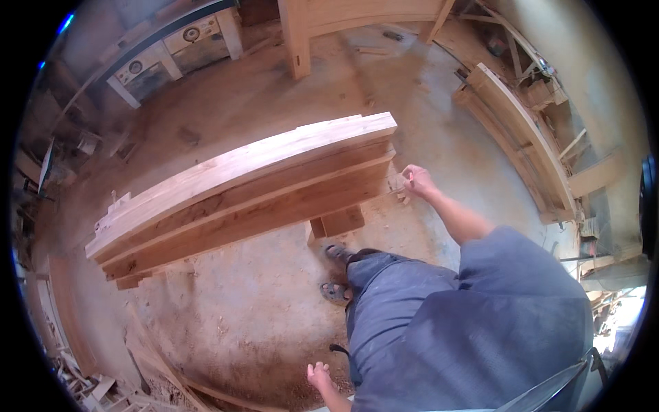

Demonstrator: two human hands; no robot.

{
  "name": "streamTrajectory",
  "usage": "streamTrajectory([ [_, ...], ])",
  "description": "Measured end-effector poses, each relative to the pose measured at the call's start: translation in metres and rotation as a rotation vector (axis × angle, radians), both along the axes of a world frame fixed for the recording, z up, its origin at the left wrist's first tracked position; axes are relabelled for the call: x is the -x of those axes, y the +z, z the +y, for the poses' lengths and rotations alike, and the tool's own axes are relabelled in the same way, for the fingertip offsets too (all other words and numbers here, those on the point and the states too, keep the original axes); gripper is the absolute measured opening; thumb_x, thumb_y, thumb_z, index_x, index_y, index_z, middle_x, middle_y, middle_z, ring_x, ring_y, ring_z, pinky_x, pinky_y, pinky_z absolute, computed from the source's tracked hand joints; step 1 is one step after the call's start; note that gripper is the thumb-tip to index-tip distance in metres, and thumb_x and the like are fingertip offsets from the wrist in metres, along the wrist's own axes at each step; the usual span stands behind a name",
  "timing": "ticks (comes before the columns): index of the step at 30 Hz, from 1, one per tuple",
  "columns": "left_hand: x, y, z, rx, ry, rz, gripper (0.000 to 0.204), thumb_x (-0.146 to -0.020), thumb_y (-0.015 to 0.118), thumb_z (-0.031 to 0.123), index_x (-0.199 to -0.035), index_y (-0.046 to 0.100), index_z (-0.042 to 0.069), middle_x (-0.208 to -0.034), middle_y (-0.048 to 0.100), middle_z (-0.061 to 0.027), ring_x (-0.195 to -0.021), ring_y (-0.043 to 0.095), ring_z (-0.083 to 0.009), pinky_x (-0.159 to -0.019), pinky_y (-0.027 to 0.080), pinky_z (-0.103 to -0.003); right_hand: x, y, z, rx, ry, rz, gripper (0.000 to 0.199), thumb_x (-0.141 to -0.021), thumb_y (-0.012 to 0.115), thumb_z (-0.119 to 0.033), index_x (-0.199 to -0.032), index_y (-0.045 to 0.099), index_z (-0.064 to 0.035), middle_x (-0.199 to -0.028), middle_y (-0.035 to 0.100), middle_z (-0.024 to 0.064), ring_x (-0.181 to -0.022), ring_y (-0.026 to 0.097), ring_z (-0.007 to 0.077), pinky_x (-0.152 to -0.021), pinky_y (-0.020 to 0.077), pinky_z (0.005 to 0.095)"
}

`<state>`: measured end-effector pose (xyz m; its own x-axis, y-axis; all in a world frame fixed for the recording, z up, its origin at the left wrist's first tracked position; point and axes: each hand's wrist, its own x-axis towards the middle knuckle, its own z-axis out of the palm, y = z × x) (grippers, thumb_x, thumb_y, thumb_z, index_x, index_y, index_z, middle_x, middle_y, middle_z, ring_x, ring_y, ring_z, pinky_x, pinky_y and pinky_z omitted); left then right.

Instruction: The person uses a pencil to mark lines on several wooden planks in a workshop. They pick up individual planks, align them with a larger wooden assembly, and draw lines along the edges to transfer measurements.

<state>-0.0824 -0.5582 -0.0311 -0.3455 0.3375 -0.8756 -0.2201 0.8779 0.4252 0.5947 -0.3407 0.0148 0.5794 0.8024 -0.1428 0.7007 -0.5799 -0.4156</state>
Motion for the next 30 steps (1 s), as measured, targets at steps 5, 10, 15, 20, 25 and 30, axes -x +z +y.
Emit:
streamTrajectory([
  [5,-0.044,-0.004,-0.057,-0.040,0.071,0.004,0.063,-0.085,0.059,0.000,-0.143,0.037,-0.007,-0.080,0.053,-0.0043,-0.065,0.053,-0.0120,-0.050,0.039,-0.027,-0.043,0.001,0.041,0.033,0.035,-0.061,0.035,-0.076,0.067,-0.017,-0.111,0.063,-0.0160,-0.104,0.069,0.0163,-0.100,0.066,0.0376,-0.087,0.0527,0.0455],
  [10,-0.110,0.009,-0.098,-0.084,0.276,0.021,0.057,-0.084,0.058,-0.005,-0.138,0.042,-0.008,-0.086,0.052,-0.0055,-0.062,0.052,-0.0113,-0.047,0.038,-0.026,-0.087,-0.004,0.119,-0.184,0.170,-0.186,0.040,-0.079,0.056,-0.009,-0.119,0.059,-0.0064,-0.107,0.067,0.0216,-0.099,0.064,0.0401,-0.086,0.0516,0.0481],
  [15,-0.236,0.068,-0.075,0.119,0.125,0.210,0.066,-0.083,0.063,-0.001,-0.144,0.038,-0.010,-0.100,0.063,-0.0131,-0.075,0.061,-0.0153,-0.059,0.050,-0.029,-0.152,-0.007,0.152,-0.249,0.492,-0.350,0.056,-0.075,0.058,-0.006,-0.130,0.051,-0.0020,-0.125,0.055,0.0211,-0.118,0.052,0.0381,-0.101,0.0419,0.0456],
  [20,-0.302,0.050,-0.100,-0.074,-0.339,0.203,0.067,-0.083,0.074,0.018,-0.141,0.048,-0.004,-0.121,0.067,-0.0170,-0.099,0.068,-0.0192,-0.085,0.054,-0.031,-0.163,-0.026,0.186,-0.317,0.653,-0.135,0.066,-0.071,0.058,0.002,-0.136,0.046,-0.0026,-0.127,0.052,0.0240,-0.118,0.050,0.0413,-0.101,0.0416,0.0469],
  [25,-0.371,0.105,-0.038,-0.169,-0.297,0.303,0.072,-0.083,0.076,0.021,-0.142,0.045,-0.006,-0.124,0.066,-0.0201,-0.107,0.066,-0.0220,-0.092,0.053,-0.032,-0.181,-0.017,0.183,-0.531,0.786,0.004,0.019,-0.071,0.057,-0.001,-0.089,0.055,-0.0034,-0.085,0.057,0.0215,-0.082,0.056,0.0449,-0.068,0.0444,0.0507],
  [30,-0.400,0.132,0.035,-0.538,0.007,0.003,0.073,-0.090,0.070,0.022,-0.148,0.035,-0.006,-0.127,0.064,-0.0200,-0.116,0.062,-0.0230,-0.099,0.048,-0.035,-0.149,0.030,0.085,-0.514,0.926,0.058,0.025,-0.059,0.063,-0.009,-0.082,0.053,-0.0091,-0.080,0.051,0.0151,-0.080,0.052,0.0374,-0.068,0.0365,0.0480],
])
